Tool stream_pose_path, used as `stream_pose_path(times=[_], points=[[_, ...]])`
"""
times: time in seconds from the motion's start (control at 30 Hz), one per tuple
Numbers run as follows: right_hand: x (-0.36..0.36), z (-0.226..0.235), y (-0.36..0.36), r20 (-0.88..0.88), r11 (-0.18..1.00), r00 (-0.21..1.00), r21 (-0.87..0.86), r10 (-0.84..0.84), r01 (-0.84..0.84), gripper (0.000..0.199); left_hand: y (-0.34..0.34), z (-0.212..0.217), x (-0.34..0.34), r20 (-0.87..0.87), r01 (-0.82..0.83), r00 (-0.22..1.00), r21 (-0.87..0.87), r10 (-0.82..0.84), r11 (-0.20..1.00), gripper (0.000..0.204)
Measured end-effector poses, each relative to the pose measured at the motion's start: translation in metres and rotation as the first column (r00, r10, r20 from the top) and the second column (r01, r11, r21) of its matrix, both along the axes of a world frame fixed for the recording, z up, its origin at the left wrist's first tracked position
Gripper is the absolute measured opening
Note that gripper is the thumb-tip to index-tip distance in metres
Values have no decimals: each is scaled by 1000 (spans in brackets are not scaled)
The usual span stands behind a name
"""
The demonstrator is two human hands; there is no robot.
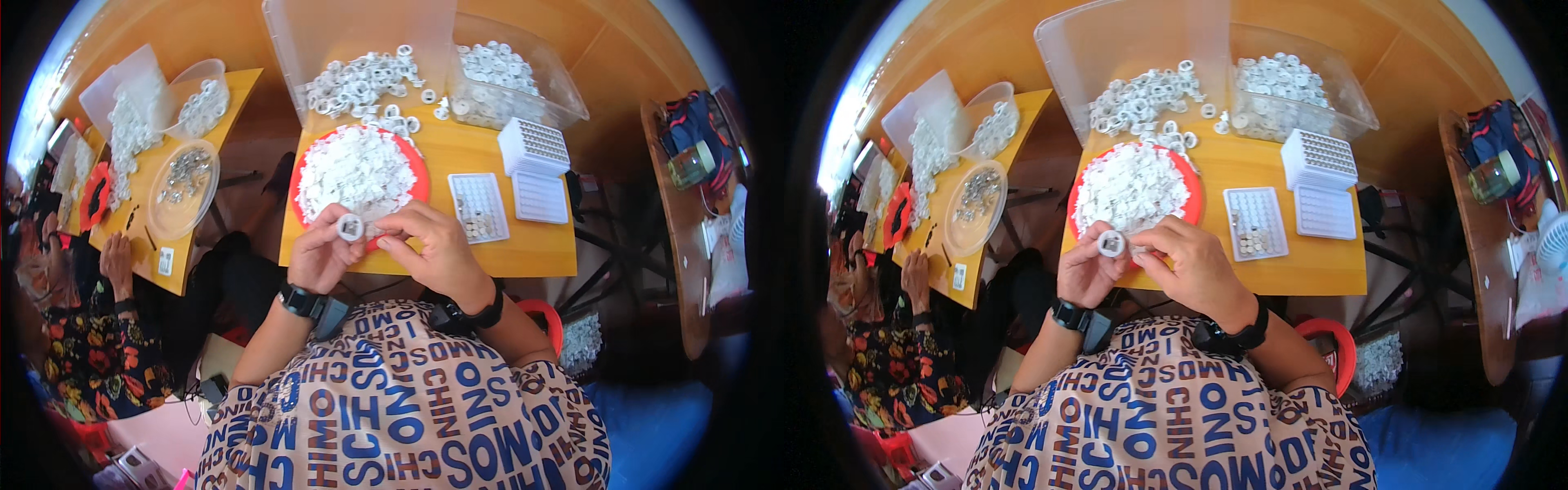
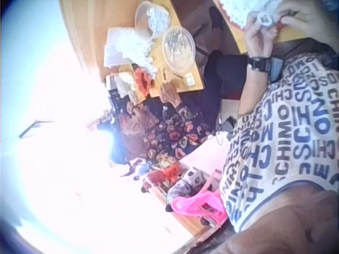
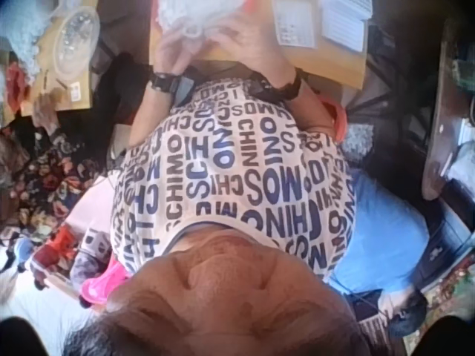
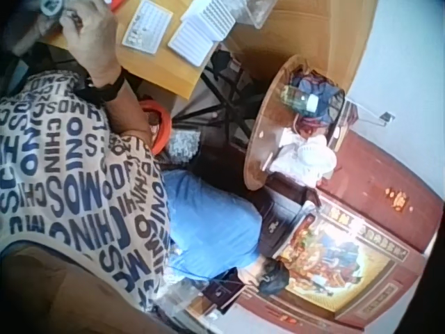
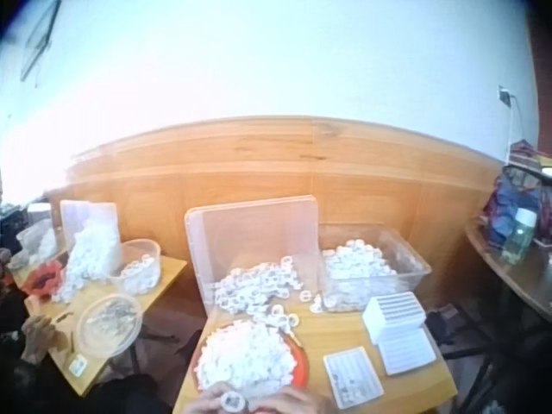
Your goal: Assemble small white plastic components by inserting metal pins and connecting pieces.
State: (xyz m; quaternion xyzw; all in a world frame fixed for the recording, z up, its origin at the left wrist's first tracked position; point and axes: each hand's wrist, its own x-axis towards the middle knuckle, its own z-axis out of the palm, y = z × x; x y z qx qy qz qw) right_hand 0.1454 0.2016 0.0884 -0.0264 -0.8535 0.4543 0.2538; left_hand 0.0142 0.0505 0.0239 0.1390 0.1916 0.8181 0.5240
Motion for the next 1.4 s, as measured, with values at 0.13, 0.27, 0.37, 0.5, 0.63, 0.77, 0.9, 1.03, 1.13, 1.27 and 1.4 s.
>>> stream_pose_path(times=[0.13,0.27,0.37,0.5,0.63,0.77,0.9,1.03,1.13,1.27,1.4], points=[[9,-8,27,26,984,989,107,-145,141,12,-11,-7,-10,31,-25,999,23,25,999,20],[32,-28,77,166,899,891,201,-423,389,10,-12,-8,-12,95,-91,991,-40,94,995,19],[47,-42,103,266,806,780,377,-566,456,12,-9,-8,-12,53,-67,996,-7,67,998,19],[53,-42,106,355,803,739,426,-572,416,10,-6,-8,-10,48,-80,995,-35,82,996,19],[54,-44,103,382,815,747,453,-543,361,10,-5,-6,-9,42,-70,997,-31,71,997,19],[53,-52,103,307,772,761,517,-571,371,9,-5,-6,-9,44,-70,996,-34,71,997,19],[48,-56,103,256,734,767,568,-589,373,9,-8,-6,-9,42,-84,995,-46,86,995,19],[44,-59,105,205,736,785,541,-585,407,9,-10,-7,-9,67,-97,993,-51,100,994,18],[38,-46,97,159,790,807,380,-568,481,9,-8,-6,-7,28,-73,997,-23,74,997,18],[20,-27,75,262,916,926,-224,-273,333,9,-1,-2,-1,17,-9,1000,12,9,1000,18],[-9,-28,43,133,865,991,-495,-18,82,12,3,6,4,0,13,1000,-4,-13,1000,18]])
